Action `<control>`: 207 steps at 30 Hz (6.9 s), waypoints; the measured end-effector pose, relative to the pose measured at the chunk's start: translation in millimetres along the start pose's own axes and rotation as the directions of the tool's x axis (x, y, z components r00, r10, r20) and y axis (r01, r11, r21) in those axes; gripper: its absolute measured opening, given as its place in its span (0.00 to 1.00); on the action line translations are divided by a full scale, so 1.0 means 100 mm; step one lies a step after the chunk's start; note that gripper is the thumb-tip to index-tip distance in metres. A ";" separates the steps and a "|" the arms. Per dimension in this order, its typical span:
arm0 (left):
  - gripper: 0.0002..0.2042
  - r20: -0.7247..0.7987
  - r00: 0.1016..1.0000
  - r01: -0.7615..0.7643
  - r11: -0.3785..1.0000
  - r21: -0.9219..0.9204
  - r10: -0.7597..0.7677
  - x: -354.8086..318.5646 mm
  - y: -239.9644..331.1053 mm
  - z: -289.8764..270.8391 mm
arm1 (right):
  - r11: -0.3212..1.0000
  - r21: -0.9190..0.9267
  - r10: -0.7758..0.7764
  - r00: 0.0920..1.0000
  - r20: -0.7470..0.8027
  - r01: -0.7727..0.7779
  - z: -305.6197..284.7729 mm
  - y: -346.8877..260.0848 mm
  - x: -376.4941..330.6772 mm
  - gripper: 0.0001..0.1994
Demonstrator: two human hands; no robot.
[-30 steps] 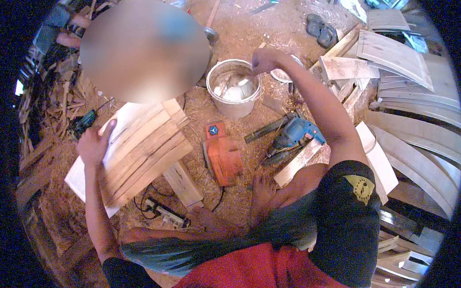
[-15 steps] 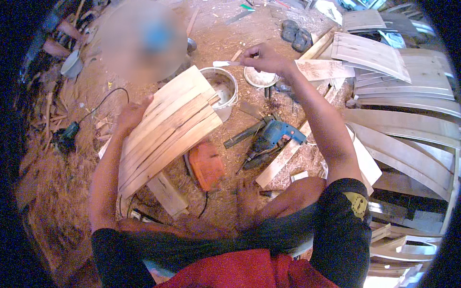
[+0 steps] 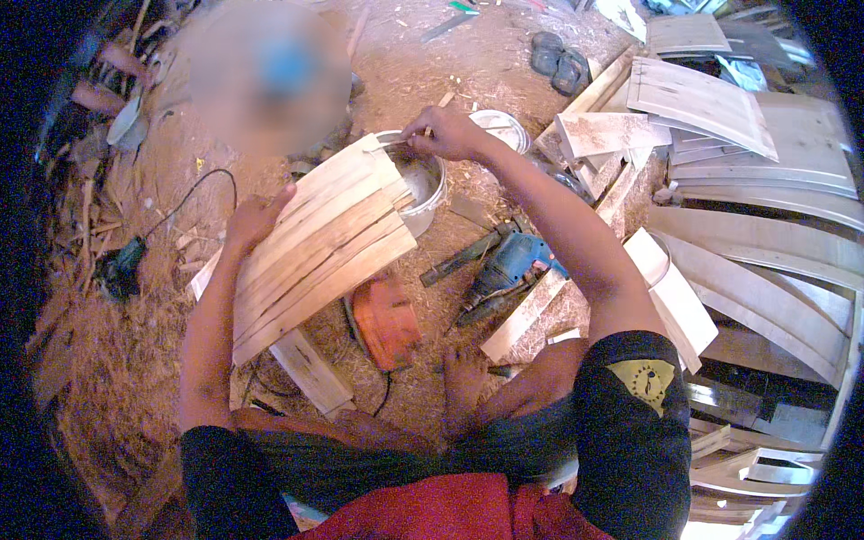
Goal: The person selects several wood pieces from a stack, places them on the floor, and applies glue to the joints using a small stick.
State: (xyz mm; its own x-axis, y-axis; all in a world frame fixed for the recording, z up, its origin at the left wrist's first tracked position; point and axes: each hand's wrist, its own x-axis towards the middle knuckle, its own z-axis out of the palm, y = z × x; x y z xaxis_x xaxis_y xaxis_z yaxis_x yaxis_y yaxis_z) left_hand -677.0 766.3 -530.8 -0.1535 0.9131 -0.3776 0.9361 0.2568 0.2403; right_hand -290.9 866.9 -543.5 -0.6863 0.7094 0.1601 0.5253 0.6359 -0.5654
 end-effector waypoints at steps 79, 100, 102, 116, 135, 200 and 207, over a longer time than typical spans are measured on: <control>0.37 -0.690 0.722 0.088 0.983 0.162 0.049 -1.10 -0.64 -0.89 | 0.932 -0.265 0.308 0.925 0.222 -0.247 -0.43 -0.08 -0.15 0.12; 0.42 -0.572 0.808 0.095 0.989 -0.111 -0.141 -0.96 -0.24 -0.95 | 0.912 0.407 0.110 0.933 -0.343 0.042 0.20 -1.53 -0.24 0.08; 0.42 -0.612 0.782 0.070 0.992 -0.107 -0.121 -0.99 -0.32 -0.95 | 0.887 0.461 0.140 0.944 -0.298 0.014 0.26 -1.57 -0.38 0.07; 0.41 -0.707 0.681 0.156 0.981 -0.111 -0.189 -1.20 -0.50 -1.17 | 0.120 0.962 0.483 0.861 0.158 -0.244 0.52 -1.22 -0.50 0.11; 0.33 -0.787 0.143 -0.007 0.796 0.606 0.600 -2.59 -0.15 -1.83 | -0.291 0.953 0.044 0.996 -0.075 0.084 0.06 -2.62 0.88 0.44; 0.16 -0.601 0.294 -0.203 0.663 0.721 0.744 -1.67 -0.63 -1.04 | 0.993 0.092 -0.076 0.995 0.063 0.070 -1.11 -1.63 -0.24 0.13; 0.18 -0.609 0.278 -0.235 0.668 0.707 0.743 -1.63 -0.59 -1.01 | 0.912 -0.409 -0.124 0.958 -0.257 0.008 -0.53 -1.91 -0.27 0.09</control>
State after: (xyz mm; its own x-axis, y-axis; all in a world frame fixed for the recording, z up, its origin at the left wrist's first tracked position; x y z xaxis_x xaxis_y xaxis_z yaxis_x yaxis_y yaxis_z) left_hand -738.9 634.9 -393.1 0.4598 0.6376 0.6182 0.8845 -0.2669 -0.3826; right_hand -346.2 742.2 -397.2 -0.5935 0.6794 0.4314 0.6796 0.7102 -0.1837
